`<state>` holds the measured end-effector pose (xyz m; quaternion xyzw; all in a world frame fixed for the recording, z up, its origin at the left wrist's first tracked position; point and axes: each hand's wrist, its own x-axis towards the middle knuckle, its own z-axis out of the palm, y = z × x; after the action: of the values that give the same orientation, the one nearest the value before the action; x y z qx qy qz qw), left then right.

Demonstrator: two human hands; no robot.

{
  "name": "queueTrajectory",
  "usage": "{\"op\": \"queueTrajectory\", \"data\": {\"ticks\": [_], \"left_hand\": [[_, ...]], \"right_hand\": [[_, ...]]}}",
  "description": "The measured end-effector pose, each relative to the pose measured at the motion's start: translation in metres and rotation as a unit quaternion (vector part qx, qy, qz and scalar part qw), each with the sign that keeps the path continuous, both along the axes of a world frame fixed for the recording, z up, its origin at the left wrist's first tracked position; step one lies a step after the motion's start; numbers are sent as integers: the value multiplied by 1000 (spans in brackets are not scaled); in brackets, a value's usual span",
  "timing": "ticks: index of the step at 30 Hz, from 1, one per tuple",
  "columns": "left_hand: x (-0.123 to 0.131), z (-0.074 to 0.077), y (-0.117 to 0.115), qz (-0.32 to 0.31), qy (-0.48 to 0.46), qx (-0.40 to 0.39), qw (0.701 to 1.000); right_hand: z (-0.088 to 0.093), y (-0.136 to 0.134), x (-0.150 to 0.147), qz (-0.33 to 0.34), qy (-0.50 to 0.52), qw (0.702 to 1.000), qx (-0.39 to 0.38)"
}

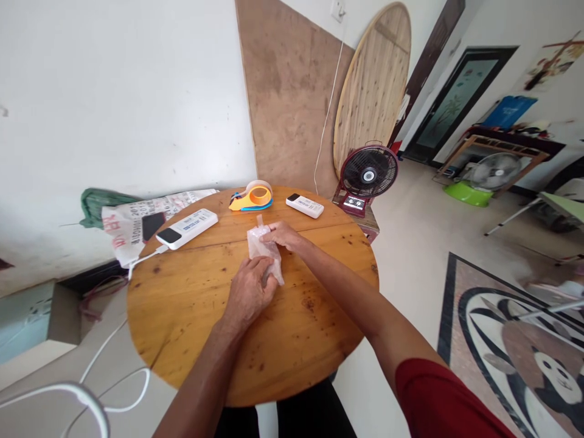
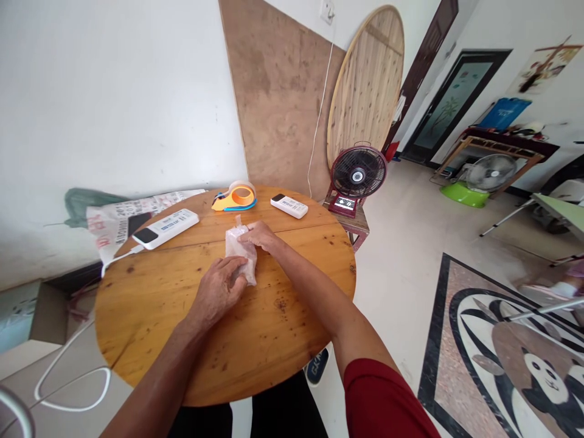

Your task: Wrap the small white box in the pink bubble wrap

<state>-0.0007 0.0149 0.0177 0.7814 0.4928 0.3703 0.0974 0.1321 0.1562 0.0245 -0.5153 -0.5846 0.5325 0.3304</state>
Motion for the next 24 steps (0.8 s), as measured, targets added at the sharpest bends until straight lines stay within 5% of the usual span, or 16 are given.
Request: {"op": "queueTrajectory", "data": {"ticks": [6,14,24], "left_hand": [[0,0,0,4,-14,-14,1000],[0,-7,2,21,-21,-13,999],[3,-9,-4,69,-80,-38,994]], "right_hand": [[-2,-7,-1,-26,41,999,24],[25,-40,10,37,111,988,105],[31,-75,18,67,14,981,183]]}}
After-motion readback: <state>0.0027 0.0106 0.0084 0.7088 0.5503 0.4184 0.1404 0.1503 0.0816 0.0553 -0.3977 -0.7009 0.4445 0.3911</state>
